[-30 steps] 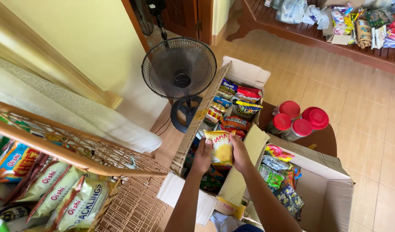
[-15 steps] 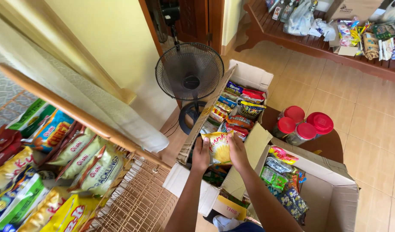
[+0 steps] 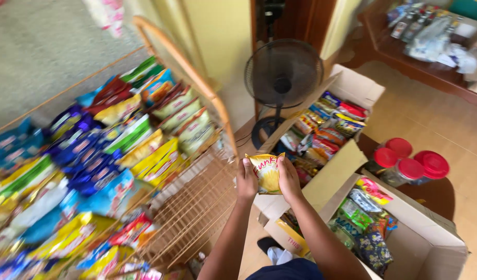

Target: Placing bags of snacks from cardboard boxes onto a wire display rack in a retail environment.

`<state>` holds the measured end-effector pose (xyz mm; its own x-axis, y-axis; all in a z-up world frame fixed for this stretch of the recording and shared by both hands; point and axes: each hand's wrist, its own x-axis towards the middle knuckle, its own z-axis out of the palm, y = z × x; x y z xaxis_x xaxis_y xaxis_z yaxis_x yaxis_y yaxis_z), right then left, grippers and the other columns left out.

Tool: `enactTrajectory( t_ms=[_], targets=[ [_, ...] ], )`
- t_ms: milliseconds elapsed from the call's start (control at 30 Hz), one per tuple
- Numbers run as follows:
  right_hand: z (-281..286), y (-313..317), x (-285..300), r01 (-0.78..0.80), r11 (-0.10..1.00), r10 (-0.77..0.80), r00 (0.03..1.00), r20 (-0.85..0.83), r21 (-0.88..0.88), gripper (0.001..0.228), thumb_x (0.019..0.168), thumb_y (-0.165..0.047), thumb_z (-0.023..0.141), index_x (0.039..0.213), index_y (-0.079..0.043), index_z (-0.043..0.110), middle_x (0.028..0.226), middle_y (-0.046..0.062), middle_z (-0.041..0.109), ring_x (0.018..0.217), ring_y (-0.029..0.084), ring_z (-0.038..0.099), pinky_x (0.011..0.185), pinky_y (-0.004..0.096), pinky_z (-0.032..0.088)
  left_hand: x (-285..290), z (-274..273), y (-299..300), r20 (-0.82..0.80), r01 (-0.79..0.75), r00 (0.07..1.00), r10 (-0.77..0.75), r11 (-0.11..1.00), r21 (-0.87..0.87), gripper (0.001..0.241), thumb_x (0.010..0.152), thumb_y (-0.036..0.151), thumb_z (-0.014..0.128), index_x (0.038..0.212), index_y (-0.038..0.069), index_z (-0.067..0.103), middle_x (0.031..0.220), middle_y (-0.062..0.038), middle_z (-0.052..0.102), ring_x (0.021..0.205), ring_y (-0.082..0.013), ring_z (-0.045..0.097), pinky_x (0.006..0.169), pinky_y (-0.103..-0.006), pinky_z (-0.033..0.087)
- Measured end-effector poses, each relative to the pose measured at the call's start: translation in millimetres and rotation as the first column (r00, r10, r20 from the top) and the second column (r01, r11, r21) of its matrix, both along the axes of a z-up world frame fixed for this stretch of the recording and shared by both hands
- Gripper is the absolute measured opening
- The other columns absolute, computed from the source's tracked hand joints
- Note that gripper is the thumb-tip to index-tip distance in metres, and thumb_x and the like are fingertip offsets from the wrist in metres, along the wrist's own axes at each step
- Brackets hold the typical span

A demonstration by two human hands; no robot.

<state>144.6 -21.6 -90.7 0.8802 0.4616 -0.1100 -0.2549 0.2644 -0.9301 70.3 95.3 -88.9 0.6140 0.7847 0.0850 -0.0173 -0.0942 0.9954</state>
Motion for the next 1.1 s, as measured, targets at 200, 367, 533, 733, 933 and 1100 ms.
enactTrajectory(
  t_ms=[200, 367, 533, 733, 933, 1100],
  targets=[
    [20, 38, -74, -0.116, 0.986, 0.133, 0.981, 0.144, -0.119, 0.040, 0.105, -0.043, 0.051, 0.108, -0.006, 0.065, 0.101, 0.002, 0.067, 0.093, 0.009, 0.060, 0.084, 0.026, 0.049, -92, 15, 25, 0.126, -0.132, 0.982, 0.143, 0.987, -0.091, 0.046, 0.111, 0.041, 0.039, 0.104, 0.001, 0.060, 0.086, -0.003, 0.059, 0.079, -0.0122, 0.050, 0.075, -0.0321, 0.048],
    [38, 66, -129, -0.381, 0.910, 0.405, 0.900, 0.160, -0.164, 0.043, 0.105, -0.043, 0.052, 0.120, -0.003, 0.060, 0.106, 0.005, 0.065, 0.096, 0.012, 0.059, 0.086, 0.029, 0.048, -167, 19, 49, 0.046, -0.318, 0.946, 0.321, 0.946, -0.060, 0.047, 0.110, 0.042, 0.039, 0.102, 0.001, 0.061, 0.083, -0.006, 0.060, 0.077, -0.0141, 0.052, 0.072, -0.0338, 0.048],
    [59, 80, -186, -0.634, 0.743, 0.663, 0.649, 0.375, -0.216, 0.060, 0.086, -0.034, 0.076, 0.130, -0.003, 0.049, 0.116, 0.006, 0.064, 0.108, 0.014, 0.061, 0.094, 0.032, 0.050, -238, 28, 58, 0.126, -0.445, 0.888, 0.442, 0.896, -0.006, 0.048, 0.111, 0.042, 0.039, 0.102, 0.000, 0.060, 0.085, -0.006, 0.060, 0.079, -0.0147, 0.052, 0.073, -0.0339, 0.049],
    [60, 95, -226, -0.584, 0.710, 0.704, 0.572, 0.421, -0.394, 0.063, 0.082, -0.038, 0.081, 0.128, -0.003, 0.056, 0.118, 0.009, 0.070, 0.107, 0.018, 0.067, 0.094, 0.034, 0.052, -287, 22, 67, 0.109, -0.498, 0.859, 0.500, 0.866, -0.054, 0.046, 0.112, 0.040, 0.038, 0.104, 0.001, 0.060, 0.084, -0.006, 0.059, 0.078, -0.0142, 0.052, 0.072, -0.0334, 0.048],
    [55, 113, -235, -0.561, 0.679, 0.733, 0.486, 0.475, -0.474, 0.068, 0.081, -0.045, 0.083, 0.127, -0.001, 0.058, 0.118, 0.011, 0.072, 0.110, 0.020, 0.068, 0.098, 0.036, 0.051, -303, 16, 76, 0.086, -0.597, 0.798, 0.597, 0.802, -0.031, 0.044, 0.111, 0.039, 0.038, 0.103, 0.001, 0.059, 0.080, -0.004, 0.058, 0.073, -0.0131, 0.050, 0.068, -0.0326, 0.047],
    [67, 121, -230, -0.453, 0.639, 0.768, 0.414, 0.488, -0.621, 0.062, 0.080, -0.047, 0.081, 0.124, -0.006, 0.064, 0.112, 0.009, 0.074, 0.098, 0.022, 0.070, 0.087, 0.037, 0.054, -302, 18, 83, 0.042, -0.598, 0.800, 0.599, 0.801, -0.031, 0.043, 0.110, 0.039, 0.039, 0.103, 0.001, 0.058, 0.079, -0.006, 0.056, 0.073, -0.0145, 0.050, 0.068, -0.0343, 0.046]
  ],
)
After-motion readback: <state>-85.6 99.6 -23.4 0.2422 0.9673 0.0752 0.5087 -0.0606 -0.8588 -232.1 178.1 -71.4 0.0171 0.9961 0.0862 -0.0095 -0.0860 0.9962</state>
